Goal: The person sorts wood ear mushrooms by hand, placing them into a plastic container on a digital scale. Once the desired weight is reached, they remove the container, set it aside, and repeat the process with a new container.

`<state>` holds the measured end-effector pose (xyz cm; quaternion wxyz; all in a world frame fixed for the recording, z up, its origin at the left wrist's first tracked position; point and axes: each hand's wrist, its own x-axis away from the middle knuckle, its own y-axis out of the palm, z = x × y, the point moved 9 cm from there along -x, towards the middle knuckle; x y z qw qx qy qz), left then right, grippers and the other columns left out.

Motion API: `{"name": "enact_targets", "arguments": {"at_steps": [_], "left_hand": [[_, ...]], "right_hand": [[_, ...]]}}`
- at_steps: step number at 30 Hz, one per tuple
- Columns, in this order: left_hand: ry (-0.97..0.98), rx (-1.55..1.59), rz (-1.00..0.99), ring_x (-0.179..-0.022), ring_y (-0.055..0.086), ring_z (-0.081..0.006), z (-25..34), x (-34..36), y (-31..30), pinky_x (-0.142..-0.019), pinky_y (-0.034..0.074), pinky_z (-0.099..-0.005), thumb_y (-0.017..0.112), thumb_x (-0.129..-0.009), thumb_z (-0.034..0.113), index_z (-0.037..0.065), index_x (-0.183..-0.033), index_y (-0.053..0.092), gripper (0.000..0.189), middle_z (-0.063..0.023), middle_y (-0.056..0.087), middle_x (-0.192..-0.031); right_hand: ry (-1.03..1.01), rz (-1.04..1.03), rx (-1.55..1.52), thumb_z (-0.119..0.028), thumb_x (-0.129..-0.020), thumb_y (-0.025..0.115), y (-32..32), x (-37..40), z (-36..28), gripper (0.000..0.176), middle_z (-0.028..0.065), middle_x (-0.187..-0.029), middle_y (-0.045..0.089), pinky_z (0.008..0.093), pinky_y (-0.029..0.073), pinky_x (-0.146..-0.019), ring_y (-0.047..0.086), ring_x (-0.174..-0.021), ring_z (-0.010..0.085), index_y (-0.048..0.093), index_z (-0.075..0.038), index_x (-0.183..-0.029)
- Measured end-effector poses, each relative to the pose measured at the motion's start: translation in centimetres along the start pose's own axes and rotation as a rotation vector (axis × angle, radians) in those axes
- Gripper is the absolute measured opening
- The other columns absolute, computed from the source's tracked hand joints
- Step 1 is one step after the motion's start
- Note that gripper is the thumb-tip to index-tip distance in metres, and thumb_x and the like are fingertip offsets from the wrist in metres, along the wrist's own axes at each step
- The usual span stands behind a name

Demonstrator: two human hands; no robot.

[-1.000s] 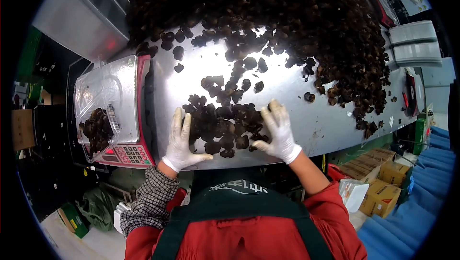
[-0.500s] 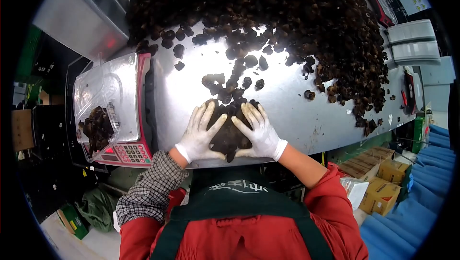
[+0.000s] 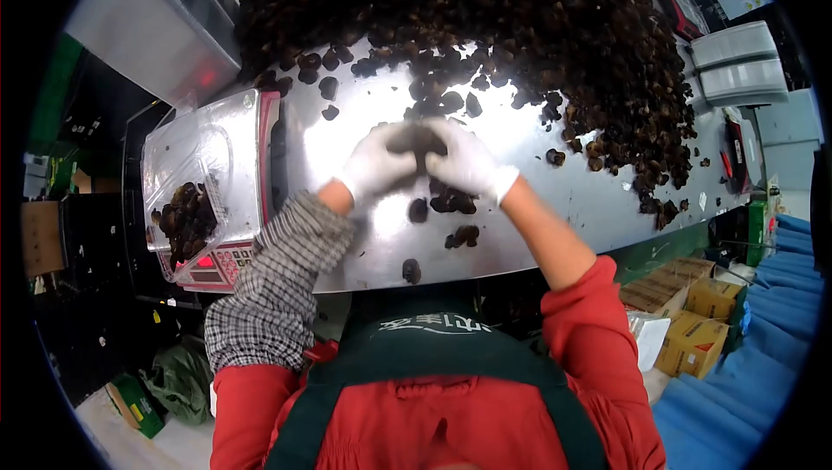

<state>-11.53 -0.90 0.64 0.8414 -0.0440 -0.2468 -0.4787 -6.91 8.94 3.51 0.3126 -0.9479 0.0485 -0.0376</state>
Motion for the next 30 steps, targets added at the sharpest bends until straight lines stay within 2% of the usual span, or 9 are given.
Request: {"name": "enact_targets", "arguments": {"at_steps": [1, 4, 9, 17, 19, 21, 25, 27, 30], "left_hand": [[0.195, -0.08, 0.022, -0.073, 0.063, -0.0139, 0.8, -1.9, -1.9, -0.055, 0.051, -0.0243, 0.064, -0.078, 0.013, 0.001, -0.119, 0.058, 0.043, -0.0095, 0.067, -0.094], [0.028, -0.132, 0.039, -0.06, 0.063, -0.0124, 5.1, -0.4, -3.1, -0.052, 0.053, -0.0222, 0.059, -0.081, 0.009, 0.0, -0.116, 0.058, 0.036, -0.0084, 0.064, -0.078], [0.043, 0.179, 0.03, -0.052, 0.055, -0.0084, 4.9, 1.7, -5.2, -0.046, 0.046, -0.0197, 0.063, -0.084, 0.016, 0.005, -0.103, 0.064, 0.022, -0.0027, 0.061, -0.07], [0.075, 0.715, 0.232, -0.075, 0.068, -0.0247, 1.7, 7.9, -7.1, -0.063, 0.059, -0.0373, 0.067, -0.079, 0.018, 0.001, -0.1, 0.064, 0.027, -0.0122, 0.069, -0.087], [-0.005, 0.717, 0.369, -0.076, 0.068, -0.0264, 1.0, 10.0, -7.8, -0.064, 0.058, -0.0386, 0.069, -0.078, 0.018, 0.002, -0.103, 0.063, 0.03, -0.0128, 0.068, -0.09], [0.048, 0.879, 0.158, -0.076, 0.065, -0.0232, 2.2, 11.8, -7.3, -0.06, 0.057, -0.0344, 0.071, -0.077, 0.016, 0.002, -0.108, 0.057, 0.037, -0.0127, 0.064, -0.095], [0.302, 0.894, 0.11, -0.073, 0.065, -0.0227, 4.6, 16.8, -10.9, -0.057, 0.056, -0.0309, 0.07, -0.078, 0.018, 0.0, -0.107, 0.056, 0.037, -0.0138, 0.064, -0.091], [0.337, 0.799, 0.417, -0.062, 0.061, -0.0178, 5.6, 20.9, -14.7, -0.054, 0.052, -0.0272, 0.069, -0.079, 0.019, 0.0, -0.109, 0.057, 0.038, -0.0098, 0.064, -0.08], [0.518, 0.473, 0.373, -0.066, 0.063, -0.016, 9.6, 25.9, -19.0, -0.058, 0.053, -0.0257, 0.062, -0.084, 0.014, 0.0, -0.115, 0.056, 0.035, -0.0131, 0.066, -0.092]], "right_hand": [[0.069, -0.015, -0.091, -0.014, -0.075, 0.061, -0.8, -1.5, 0.0, 0.042, 0.0199, -0.102, 0.063, 0.0353, 0.052, -0.078, 0.064, -0.085, 0.029, 0.056, 0.0, -0.114], [0.133, -0.113, -0.272, -0.018, -0.076, 0.063, -2.7, -3.5, -1.9, 0.039, 0.0071, -0.081, 0.064, 0.0285, 0.051, -0.064, 0.061, -0.071, 0.0163, 0.06, 0.0, -0.11], [0.216, -0.225, -0.513, -0.019, -0.086, 0.059, -3.1, -3.0, -3.9, 0.038, 0.0048, -0.092, 0.062, 0.019, 0.042, -0.046, 0.056, -0.062, 0.0062, 0.058, -0.004, -0.121], [0.187, -0.174, -1.054, -0.016, -0.094, 0.048, -1.1, -2.2, -4.4, 0.029, 0.005, -0.088, 0.061, 0.0206, 0.041, -0.043, 0.057, -0.06, 0.01, 0.055, -0.003, -0.119], [0.226, -0.037, -0.838, -0.018, -0.095, 0.048, -0.1, -2.4, -2.7, 0.029, 0.0053, -0.085, 0.062, 0.0215, 0.041, -0.043, 0.057, -0.059, 0.01, 0.056, -0.003, -0.118], [0.261, -0.057, -0.797, -0.019, -0.095, 0.048, 1.8, -2.2, -2.9, 0.028, 0.0053, -0.082, 0.062, 0.0216, 0.042, -0.043, 0.056, -0.058, 0.0101, 0.057, -0.003, -0.117], [0.279, 0.002, -0.558, -0.021, -0.093, 0.054, 4.2, -2.5, -4.0, 0.03, 0.0044, -0.082, 0.065, 0.018, 0.042, -0.046, 0.056, -0.056, 0.0072, 0.061, -0.001, -0.114], [0.267, 0.026, -0.478, -0.018, -0.093, 0.056, 5.6, -3.2, -3.8, 0.03, 0.0038, -0.081, 0.063, 0.0183, 0.043, -0.047, 0.055, -0.056, 0.0059, 0.06, -0.001, -0.117], [0.227, 0.017, -0.421, -0.015, -0.09, 0.06, 7.0, -3.5, -4.6, 0.032, 0.0022, -0.082, 0.061, 0.0181, 0.042, -0.049, 0.05, -0.056, 0.005, 0.059, -0.001, -0.119]]}}
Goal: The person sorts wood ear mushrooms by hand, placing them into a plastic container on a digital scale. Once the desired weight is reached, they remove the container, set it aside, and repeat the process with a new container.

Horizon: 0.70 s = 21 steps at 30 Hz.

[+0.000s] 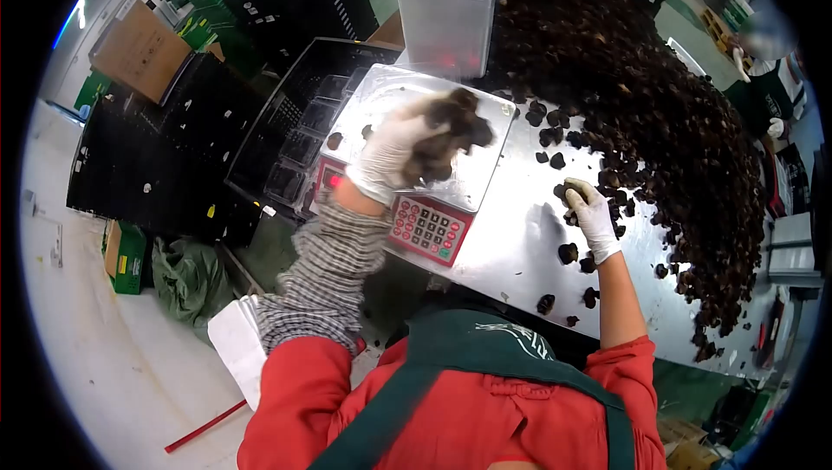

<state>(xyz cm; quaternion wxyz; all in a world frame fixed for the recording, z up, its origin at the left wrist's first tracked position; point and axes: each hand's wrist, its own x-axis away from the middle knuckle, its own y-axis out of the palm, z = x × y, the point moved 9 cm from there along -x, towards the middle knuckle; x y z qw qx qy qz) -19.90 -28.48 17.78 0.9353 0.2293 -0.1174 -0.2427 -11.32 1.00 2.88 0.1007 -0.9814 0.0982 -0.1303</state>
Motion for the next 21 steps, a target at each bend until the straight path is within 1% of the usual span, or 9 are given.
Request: {"name": "enact_targets", "arguments": {"at_steps": [2, 3, 5, 6, 9, 13, 16, 19, 21], "left_hand": [[0.204, -0.308, 0.011, -0.074, 0.063, -0.0138, 3.3, 0.7, -1.2, -0.063, 0.053, -0.023, 0.054, -0.087, 0.006, -0.001, -0.119, 0.057, 0.032, -0.0146, 0.065, -0.106], [0.227, -0.482, -0.026, -0.097, 0.065, -0.0201, 4.0, 0.9, -2.0, -0.087, 0.053, -0.0319, 0.055, -0.084, 0.004, -0.002, -0.117, 0.059, 0.034, -0.0128, 0.065, -0.109], [0.272, -0.783, 0.086, -0.097, 0.063, -0.0197, 3.0, 0.8, -4.1, -0.089, 0.051, -0.0314, 0.055, -0.079, 0.0, 0.0, -0.115, 0.06, 0.037, -0.0106, 0.064, -0.107], [0.595, -1.13, 0.054, -0.1, 0.062, -0.0199, 3.8, 1.1, -3.4, -0.091, 0.049, -0.0311, 0.06, -0.074, -0.001, 0.002, -0.114, 0.062, 0.04, -0.0091, 0.063, -0.107], [0.677, -1.293, 0.033, -0.103, 0.061, -0.0212, 2.0, 0.4, -4.9, -0.092, 0.048, -0.0315, 0.062, -0.072, 0.0, 0.003, -0.113, 0.062, 0.042, -0.0093, 0.062, -0.109], [0.621, -1.048, 0.069, -0.103, 0.061, -0.0235, 4.2, 0.3, -6.6, -0.091, 0.049, -0.0333, 0.064, -0.073, 0.003, 0.005, -0.111, 0.064, 0.038, -0.011, 0.063, -0.109], [0.527, -0.807, 0.066, -0.102, 0.062, -0.0172, 6.1, 0.1, -7.6, -0.09, 0.05, -0.0275, 0.057, -0.078, -0.004, 0.001, -0.115, 0.061, 0.038, -0.0091, 0.062, -0.112], [0.447, -0.613, 0.025, -0.107, 0.062, -0.017, 6.7, 0.3, -7.2, -0.091, 0.05, -0.027, 0.051, -0.081, -0.009, -0.001, -0.12, 0.057, 0.04, -0.0095, 0.062, -0.118], [0.411, -0.549, 0.033, -0.099, 0.063, -0.0145, 6.7, 0.4, -7.4, -0.087, 0.052, -0.0261, 0.048, -0.083, -0.01, -0.002, -0.122, 0.056, 0.04, -0.0118, 0.064, -0.111]], "right_hand": [[-0.023, 0.027, 0.066, -0.015, -0.09, 0.061, 0.3, -0.1, 0.3, 0.033, 0.004, -0.093, 0.063, 0.0207, 0.048, -0.06, 0.055, -0.067, 0.0074, 0.059, -0.002, -0.12], [-0.036, 0.042, 0.075, -0.015, -0.09, 0.061, 0.5, 0.0, 0.3, 0.033, 0.0054, -0.097, 0.064, 0.0227, 0.05, -0.067, 0.058, -0.073, 0.0094, 0.059, -0.002, -0.12], [-0.086, 0.07, 0.137, -0.015, -0.09, 0.062, 0.9, 0.1, 0.2, 0.033, 0.0079, -0.101, 0.065, 0.0251, 0.05, -0.077, 0.06, -0.084, 0.0127, 0.059, -0.001, -0.12], [-0.112, 0.084, 0.17, -0.016, -0.09, 0.062, 1.0, 0.1, 0.0, 0.033, 0.0092, -0.104, 0.065, 0.0263, 0.049, -0.083, 0.061, -0.09, 0.0143, 0.06, -0.001, -0.119], [-0.134, 0.093, 0.201, -0.015, -0.09, 0.061, 1.6, 0.6, -0.7, 0.032, 0.0112, -0.107, 0.065, 0.0272, 0.048, -0.088, 0.061, -0.096, 0.0165, 0.06, -0.001, -0.119], [-0.144, 0.118, 0.186, -0.015, -0.089, 0.061, 1.6, 1.1, -0.9, 0.032, 0.0118, -0.105, 0.065, 0.028, 0.048, -0.087, 0.062, -0.096, 0.0177, 0.06, -0.001, -0.118], [-0.202, 0.152, 0.315, -0.018, -0.088, 0.061, 1.5, 1.1, -0.2, 0.035, 0.013, -0.107, 0.064, 0.0311, 0.048, -0.087, 0.063, -0.096, 0.023, 0.059, -0.004, -0.121], [-0.188, 0.191, 0.684, -0.027, -0.087, 0.062, 2.5, 1.8, -1.8, 0.042, 0.014, -0.113, 0.061, 0.0357, 0.049, -0.088, 0.062, -0.1, 0.0291, 0.058, -0.007, -0.124], [-0.064, 0.09, 1.092, -0.037, -0.082, 0.064, 4.3, 2.2, -4.3, 0.051, 0.0133, -0.12, 0.058, 0.0384, 0.05, -0.085, 0.061, -0.101, 0.0303, 0.057, -0.01, -0.125]]}}
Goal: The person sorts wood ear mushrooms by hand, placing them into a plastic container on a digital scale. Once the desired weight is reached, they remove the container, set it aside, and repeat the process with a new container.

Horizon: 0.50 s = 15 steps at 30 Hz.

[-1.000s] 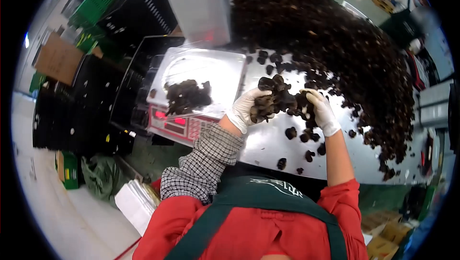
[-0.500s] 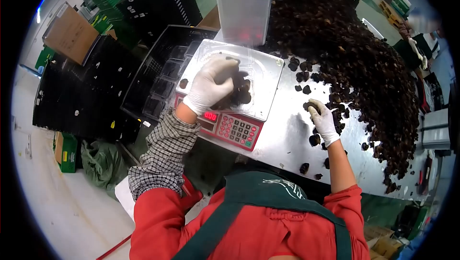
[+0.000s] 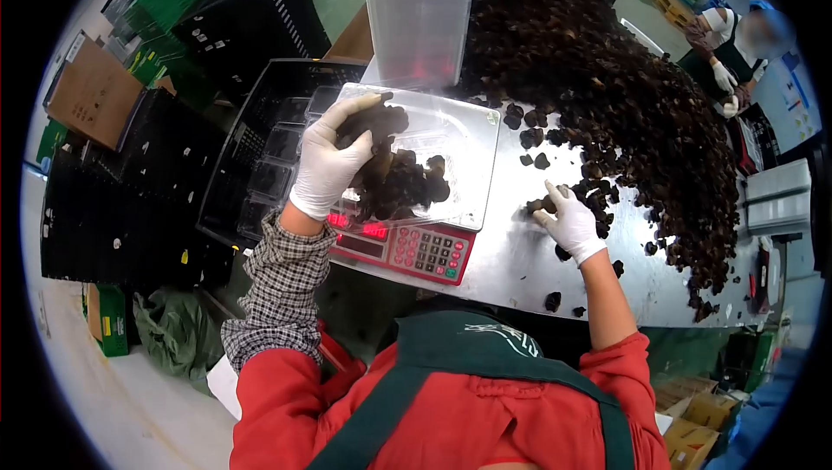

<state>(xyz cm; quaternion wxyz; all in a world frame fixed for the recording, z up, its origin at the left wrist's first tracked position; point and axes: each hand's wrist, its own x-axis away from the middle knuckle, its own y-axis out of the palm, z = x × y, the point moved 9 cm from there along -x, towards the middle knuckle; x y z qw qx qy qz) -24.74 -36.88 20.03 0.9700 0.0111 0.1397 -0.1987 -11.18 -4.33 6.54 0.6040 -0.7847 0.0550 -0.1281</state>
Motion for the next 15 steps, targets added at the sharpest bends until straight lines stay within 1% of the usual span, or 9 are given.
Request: {"name": "enact_targets", "arguments": {"at_steps": [2, 3, 5, 6, 7, 8, 10, 13, 15], "left_hand": [[0.027, -0.02, 0.003, -0.098, 0.063, -0.0144, -0.4, 0.2, -0.4, -0.087, 0.052, -0.0261, 0.047, -0.084, -0.009, -0.002, -0.122, 0.055, 0.04, -0.0119, 0.064, -0.11], [0.039, -0.03, 0.006, -0.098, 0.064, -0.0144, -0.6, 0.3, -0.6, -0.086, 0.053, -0.0262, 0.047, -0.084, -0.008, -0.002, -0.122, 0.055, 0.04, -0.012, 0.064, -0.11], [0.005, -0.046, 0.007, -0.096, 0.064, -0.0144, -1.4, 0.5, -1.0, -0.086, 0.053, -0.0264, 0.047, -0.084, -0.008, -0.002, -0.122, 0.055, 0.04, -0.0121, 0.064, -0.11], [-0.012, -0.054, 0.009, -0.096, 0.064, -0.0144, -1.7, 0.6, -1.2, -0.086, 0.053, -0.0265, 0.047, -0.083, -0.008, -0.002, -0.122, 0.055, 0.04, -0.0122, 0.064, -0.109], [-0.013, -0.018, 0.014, -0.094, 0.064, -0.0141, -1.5, 0.8, -1.1, -0.086, 0.053, -0.0264, 0.047, -0.083, -0.008, -0.003, -0.122, 0.055, 0.04, -0.0121, 0.064, -0.109], [0.026, -0.01, 0.011, -0.094, 0.064, -0.0141, -1.2, 0.9, -1.1, -0.087, 0.052, -0.0268, 0.048, -0.083, -0.007, -0.003, -0.122, 0.055, 0.04, -0.0121, 0.064, -0.109], [-0.022, 0.028, -0.009, -0.105, 0.062, -0.0184, -1.8, 1.1, -1.4, -0.094, 0.05, -0.03, 0.048, -0.082, -0.009, -0.003, -0.122, 0.055, 0.042, -0.0131, 0.064, -0.113], [0.033, -0.005, -0.009, -0.106, 0.062, -0.0184, -1.7, 1.0, -2.0, -0.095, 0.049, -0.0303, 0.049, -0.08, -0.01, -0.003, -0.122, 0.055, 0.043, -0.0125, 0.063, -0.113], [0.041, -0.002, -0.001, -0.106, 0.061, -0.0182, -2.0, 0.9, -2.3, -0.095, 0.049, -0.0298, 0.05, -0.08, -0.01, -0.002, -0.121, 0.056, 0.043, -0.0119, 0.062, -0.114]], "right_hand": [[-0.101, 0.147, 0.141, -0.034, -0.079, 0.067, -1.8, -0.6, -3.0, 0.046, 0.0136, -0.115, 0.06, 0.0383, 0.051, -0.082, 0.062, -0.098, 0.0298, 0.061, -0.011, -0.119], [-0.28, 0.328, -0.049, -0.027, -0.078, 0.068, -3.6, -0.4, -5.5, 0.035, 0.015, -0.109, 0.061, 0.0394, 0.052, -0.08, 0.062, -0.095, 0.0304, 0.065, -0.01, -0.108], [-0.532, 0.392, -0.165, -0.017, -0.078, 0.067, -6.7, -0.1, -12.4, 0.02, 0.0144, -0.104, 0.062, 0.0394, 0.05, -0.08, 0.06, -0.092, 0.0297, 0.066, -0.01, -0.096], [-0.62, 0.369, -0.202, -0.019, -0.077, 0.068, -6.3, -0.6, -14.5, 0.021, 0.0131, -0.108, 0.06, 0.0421, 0.045, -0.088, 0.056, -0.1, 0.0306, 0.066, -0.011, -0.097], [-0.64, 0.323, -0.19, -0.022, -0.076, 0.069, -6.3, -0.5, -17.1, 0.023, 0.013, -0.116, 0.057, 0.0457, 0.038, -0.097, 0.05, -0.113, 0.0318, 0.066, -0.012, -0.097], [-0.663, 0.284, -0.108, -0.023, -0.075, 0.069, -5.5, -0.9, -19.0, 0.023, 0.0166, -0.126, 0.052, 0.0497, 0.028, -0.106, 0.04, -0.127, 0.0336, 0.068, -0.01, -0.094], [-0.624, 0.231, 0.127, -0.021, -0.075, 0.067, -3.4, -2.1, -20.4, 0.02, 0.021, -0.132, 0.049, 0.0527, 0.022, -0.11, 0.033, -0.133, 0.0367, 0.068, -0.006, -0.088], [-0.598, 0.14, 0.165, -0.02, -0.075, 0.066, -1.7, -3.1, -20.6, 0.017, 0.0237, -0.136, 0.045, 0.0555, 0.018, -0.111, 0.029, -0.135, 0.0395, 0.066, -0.003, -0.081], [-0.599, 0.198, 0.131, -0.019, -0.076, 0.065, -1.5, -3.1, -20.4, 0.016, 0.0234, -0.135, 0.045, 0.0551, 0.018, -0.111, 0.03, -0.135, 0.0399, 0.064, -0.004, -0.081]]}}
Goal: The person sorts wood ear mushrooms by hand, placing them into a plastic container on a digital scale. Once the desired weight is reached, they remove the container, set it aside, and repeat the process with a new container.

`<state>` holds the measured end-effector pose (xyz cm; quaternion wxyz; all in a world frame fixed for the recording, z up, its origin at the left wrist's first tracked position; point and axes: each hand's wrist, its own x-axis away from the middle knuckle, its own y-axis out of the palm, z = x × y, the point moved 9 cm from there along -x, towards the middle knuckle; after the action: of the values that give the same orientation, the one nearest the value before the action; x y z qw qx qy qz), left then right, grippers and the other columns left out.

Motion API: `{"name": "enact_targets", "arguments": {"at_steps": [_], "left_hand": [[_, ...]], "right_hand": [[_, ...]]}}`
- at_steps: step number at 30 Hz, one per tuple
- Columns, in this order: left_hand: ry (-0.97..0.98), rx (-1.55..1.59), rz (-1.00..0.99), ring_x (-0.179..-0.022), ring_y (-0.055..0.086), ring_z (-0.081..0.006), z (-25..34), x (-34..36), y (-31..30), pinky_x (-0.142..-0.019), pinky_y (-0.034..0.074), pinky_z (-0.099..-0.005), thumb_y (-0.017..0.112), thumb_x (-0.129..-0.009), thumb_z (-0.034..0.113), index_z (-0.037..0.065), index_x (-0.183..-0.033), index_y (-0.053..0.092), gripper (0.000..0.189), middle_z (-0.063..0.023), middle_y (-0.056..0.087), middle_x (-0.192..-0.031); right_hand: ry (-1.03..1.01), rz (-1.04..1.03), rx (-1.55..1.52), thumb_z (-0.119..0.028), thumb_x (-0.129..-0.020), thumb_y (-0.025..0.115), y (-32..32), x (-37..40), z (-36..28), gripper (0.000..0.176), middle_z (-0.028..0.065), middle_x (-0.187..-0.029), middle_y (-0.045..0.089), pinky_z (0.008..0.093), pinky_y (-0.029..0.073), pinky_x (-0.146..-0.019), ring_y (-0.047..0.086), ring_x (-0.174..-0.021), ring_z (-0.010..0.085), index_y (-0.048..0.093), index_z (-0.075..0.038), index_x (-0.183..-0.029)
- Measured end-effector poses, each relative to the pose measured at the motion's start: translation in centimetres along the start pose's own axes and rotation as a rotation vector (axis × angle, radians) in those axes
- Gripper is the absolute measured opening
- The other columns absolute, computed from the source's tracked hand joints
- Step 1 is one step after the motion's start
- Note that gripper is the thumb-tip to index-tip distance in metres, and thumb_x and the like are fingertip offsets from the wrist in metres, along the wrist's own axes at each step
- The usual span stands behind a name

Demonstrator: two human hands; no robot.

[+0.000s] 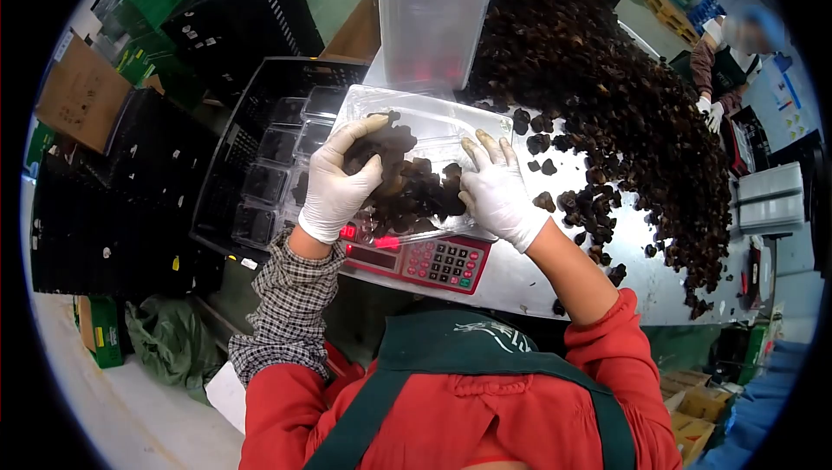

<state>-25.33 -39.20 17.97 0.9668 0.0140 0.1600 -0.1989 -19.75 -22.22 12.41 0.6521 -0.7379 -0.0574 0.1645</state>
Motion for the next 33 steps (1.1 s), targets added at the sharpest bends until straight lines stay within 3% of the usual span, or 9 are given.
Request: {"name": "enact_targets", "arguments": {"at_steps": [9, 15, 17, 19, 22, 24, 26, 29, 33], "left_hand": [[0.288, -0.407, -0.152, -0.1, 0.06, -0.0273, 0.5, -0.2, 4.2, -0.088, 0.05, -0.0346, 0.065, -0.071, 0.003, 0.007, -0.113, 0.064, 0.042, -0.0126, 0.062, -0.106], [0.411, -0.791, -0.321, -0.1, 0.06, -0.0306, -1.1, 0.6, 7.5, -0.088, 0.051, -0.0365, 0.068, -0.067, 0.004, 0.008, -0.112, 0.064, 0.046, -0.0135, 0.062, -0.107], [0.372, -0.677, -0.216, -0.1, 0.06, -0.03, -0.8, 0.0, 5.7, -0.089, 0.051, -0.0357, 0.067, -0.068, 0.003, 0.007, -0.113, 0.064, 0.045, -0.0138, 0.061, -0.108], [0.248, -0.553, -0.233, -0.102, 0.06, -0.0263, -1.3, -0.5, 4.6, -0.091, 0.05, -0.0334, 0.063, -0.071, -0.001, 0.005, -0.114, 0.062, 0.044, -0.0134, 0.061, -0.109], [0.152, -0.362, -0.212, -0.106, 0.059, -0.0218, -2.7, -0.7, 3.9, -0.093, 0.047, -0.0312, 0.059, -0.072, -0.004, 0.001, -0.115, 0.061, 0.043, -0.0116, 0.061, -0.109], [0.063, -0.24, -0.195, -0.107, 0.058, -0.02, -3.3, -0.6, 3.7, -0.095, 0.046, -0.0305, 0.057, -0.073, -0.005, 0.0, -0.115, 0.06, 0.042, -0.0108, 0.061, -0.11], [0.072, -0.224, -0.187, -0.105, 0.06, -0.0209, -2.8, -0.6, 3.8, -0.094, 0.047, -0.031, 0.059, -0.074, -0.002, 0.0, -0.115, 0.06, 0.041, -0.0117, 0.062, -0.11], [0.112, -0.263, -0.178, -0.104, 0.061, -0.0223, -2.7, -0.6, 3.3, -0.093, 0.048, -0.0314, 0.06, -0.074, 0.0, 0.0, -0.115, 0.061, 0.04, -0.0126, 0.063, -0.109], [0.145, -0.26, -0.172, -0.102, 0.061, -0.0217, -2.6, -0.4, 3.3, -0.091, 0.049, -0.0316, 0.061, -0.075, 0.001, 0.001, -0.114, 0.061, 0.039, -0.0121, 0.062, -0.109]], "right_hand": [[0.095, 0.207, -0.454, -0.009, -0.085, 0.064, -5.0, 2.0, 2.5, 0.008, 0.0188, -0.129, 0.053, 0.0409, 0.036, -0.103, 0.046, -0.125, 0.033, 0.058, -0.004, -0.088], [0.588, 0.144, -0.702, -0.007, -0.085, 0.06, -8.1, 14.8, 9.7, 0.01, 0.0149, -0.108, 0.064, 0.0294, 0.048, -0.079, 0.063, -0.087, 0.0186, 0.061, 0.002, -0.089], [0.962, -0.349, -0.501, -0.012, -0.085, 0.061, -6.0, 23.2, 12.7, 0.014, 0.0141, -0.098, 0.066, 0.032, 0.05, -0.075, 0.064, -0.082, 0.0229, 0.064, -0.001, -0.092], [0.899, -0.766, 0.208, -0.015, -0.084, 0.061, -4.0, 30.3, 15.3, 0.015, 0.0151, -0.088, 0.065, 0.0368, 0.051, -0.072, 0.064, -0.08, 0.03, 0.064, -0.004, -0.094], [0.621, -0.095, -0.001, -0.004, -0.084, 0.057, -6.1, 26.4, 12.9, 0.016, 0.017, -0.092, 0.065, 0.0355, 0.048, -0.067, 0.062, -0.077, 0.0328, 0.063, -0.003, -0.098], [0.485, 0.079, -0.488, -0.003, -0.085, 0.06, -6.7, 17.9, 8.6, 0.013, 0.0131, -0.08, 0.06, 0.0327, 0.048, -0.064, 0.059, -0.071, 0.0283, 0.064, -0.003, -0.097], [0.25, 0.148, -0.412, -0.005, -0.084, 0.065, -7.1, 9.9, 4.4, 0.008, 0.011, -0.078, 0.061, 0.031, 0.046, -0.062, 0.058, -0.069, 0.0255, 0.065, -0.002, -0.092], [-0.057, 0.261, -0.274, -0.005, -0.075, 0.066, -4.7, 1.1, 0.6, 0.016, 0.0112, -0.103, 0.062, 0.0392, 0.047, -0.083, 0.059, -0.096, 0.0274, 0.068, -0.008, -0.09], [-0.027, 0.067, 0.007, -0.007, -0.072, 0.063, -0.8, -1.7, -0.7, 0.018, 0.0147, -0.127, 0.053, 0.0497, 0.029, -0.108, 0.041, -0.127, 0.0342, 0.068, -0.011, -0.089]]}}
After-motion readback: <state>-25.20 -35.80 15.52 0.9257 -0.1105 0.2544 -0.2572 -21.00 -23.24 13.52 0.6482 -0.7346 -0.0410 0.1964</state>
